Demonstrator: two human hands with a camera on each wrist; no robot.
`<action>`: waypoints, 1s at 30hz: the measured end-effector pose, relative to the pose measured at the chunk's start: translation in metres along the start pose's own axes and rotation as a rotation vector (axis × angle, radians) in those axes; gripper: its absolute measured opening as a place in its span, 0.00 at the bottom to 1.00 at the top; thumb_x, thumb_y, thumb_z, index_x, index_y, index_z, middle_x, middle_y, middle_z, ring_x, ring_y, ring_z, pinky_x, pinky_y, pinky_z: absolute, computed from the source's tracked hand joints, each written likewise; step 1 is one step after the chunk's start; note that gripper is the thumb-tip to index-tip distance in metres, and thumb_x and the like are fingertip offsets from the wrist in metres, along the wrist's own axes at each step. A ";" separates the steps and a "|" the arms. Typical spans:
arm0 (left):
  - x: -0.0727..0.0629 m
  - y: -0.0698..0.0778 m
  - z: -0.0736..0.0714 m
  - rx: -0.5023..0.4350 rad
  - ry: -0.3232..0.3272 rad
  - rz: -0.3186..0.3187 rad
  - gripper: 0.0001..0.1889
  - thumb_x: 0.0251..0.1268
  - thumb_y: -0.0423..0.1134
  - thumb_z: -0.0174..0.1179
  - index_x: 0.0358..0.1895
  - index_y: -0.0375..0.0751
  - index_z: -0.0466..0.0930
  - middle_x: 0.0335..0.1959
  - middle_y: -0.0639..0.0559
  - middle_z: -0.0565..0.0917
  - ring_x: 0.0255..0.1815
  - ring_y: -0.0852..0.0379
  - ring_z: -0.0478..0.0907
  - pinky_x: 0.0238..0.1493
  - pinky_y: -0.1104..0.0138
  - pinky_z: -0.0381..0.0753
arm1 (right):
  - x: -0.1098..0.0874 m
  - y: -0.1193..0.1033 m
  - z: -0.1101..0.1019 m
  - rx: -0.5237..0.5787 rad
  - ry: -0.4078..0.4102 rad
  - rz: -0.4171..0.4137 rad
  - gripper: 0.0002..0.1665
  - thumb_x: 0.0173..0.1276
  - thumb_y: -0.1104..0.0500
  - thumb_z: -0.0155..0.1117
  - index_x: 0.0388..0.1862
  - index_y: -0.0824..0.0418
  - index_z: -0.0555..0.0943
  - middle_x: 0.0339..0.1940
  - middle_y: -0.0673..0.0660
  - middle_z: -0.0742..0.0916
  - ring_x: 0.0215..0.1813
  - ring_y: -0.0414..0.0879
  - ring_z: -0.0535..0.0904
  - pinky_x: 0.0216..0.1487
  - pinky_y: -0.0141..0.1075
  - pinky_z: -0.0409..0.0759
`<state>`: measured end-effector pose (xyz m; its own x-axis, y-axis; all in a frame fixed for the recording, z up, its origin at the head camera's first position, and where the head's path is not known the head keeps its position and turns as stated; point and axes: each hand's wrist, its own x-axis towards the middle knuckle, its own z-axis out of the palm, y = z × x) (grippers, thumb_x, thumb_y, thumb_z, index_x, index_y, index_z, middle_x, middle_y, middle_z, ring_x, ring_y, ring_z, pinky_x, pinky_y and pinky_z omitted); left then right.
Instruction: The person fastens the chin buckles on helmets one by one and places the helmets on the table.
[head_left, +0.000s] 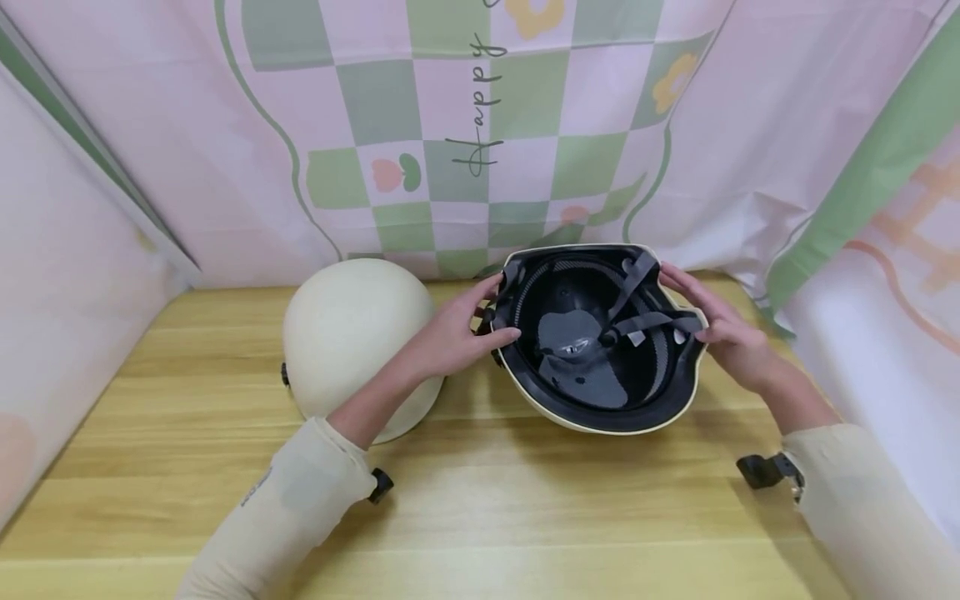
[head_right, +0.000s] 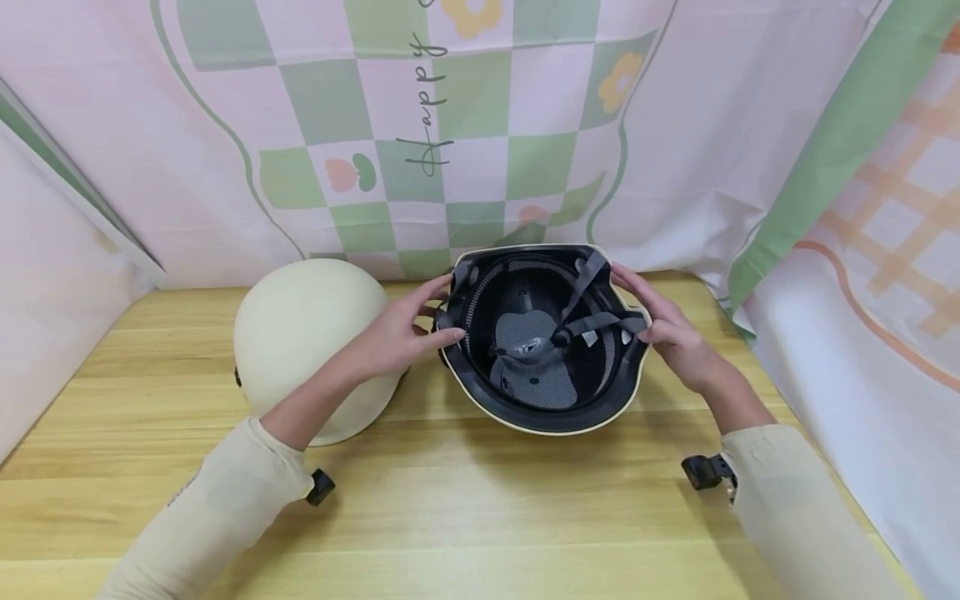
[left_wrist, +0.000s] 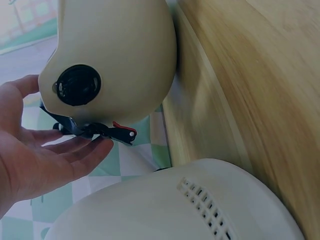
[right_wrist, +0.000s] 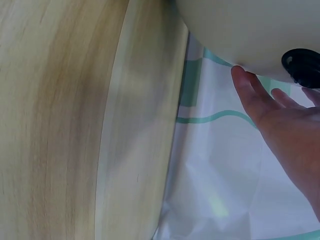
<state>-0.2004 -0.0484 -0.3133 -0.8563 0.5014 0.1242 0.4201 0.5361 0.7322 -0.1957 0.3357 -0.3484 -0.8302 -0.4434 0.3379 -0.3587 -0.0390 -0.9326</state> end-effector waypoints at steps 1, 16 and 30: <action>0.000 0.000 0.000 -0.005 0.000 0.002 0.43 0.72 0.49 0.65 0.84 0.42 0.54 0.73 0.41 0.72 0.68 0.41 0.75 0.66 0.51 0.77 | 0.000 0.000 -0.001 0.004 -0.001 0.008 0.56 0.50 0.73 0.40 0.84 0.53 0.61 0.77 0.45 0.70 0.73 0.36 0.64 0.59 0.26 0.74; -0.001 -0.002 -0.002 -0.037 -0.009 -0.006 0.42 0.73 0.49 0.65 0.83 0.45 0.54 0.75 0.43 0.69 0.69 0.44 0.74 0.62 0.53 0.80 | 0.003 -0.007 0.007 -0.027 0.024 -0.074 0.57 0.46 0.77 0.35 0.83 0.58 0.62 0.76 0.51 0.73 0.77 0.45 0.58 0.59 0.32 0.64; 0.007 0.000 -0.007 -0.040 0.117 -0.042 0.22 0.78 0.35 0.49 0.69 0.32 0.76 0.62 0.38 0.81 0.61 0.42 0.80 0.63 0.54 0.79 | 0.007 -0.015 0.009 -0.109 0.051 -0.160 0.50 0.50 0.81 0.42 0.79 0.68 0.66 0.72 0.51 0.79 0.70 0.39 0.73 0.64 0.28 0.67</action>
<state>-0.2090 -0.0499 -0.3076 -0.9031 0.3951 0.1680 0.3725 0.5263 0.7644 -0.1926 0.3251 -0.3333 -0.7781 -0.3935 0.4896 -0.5301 -0.0068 -0.8479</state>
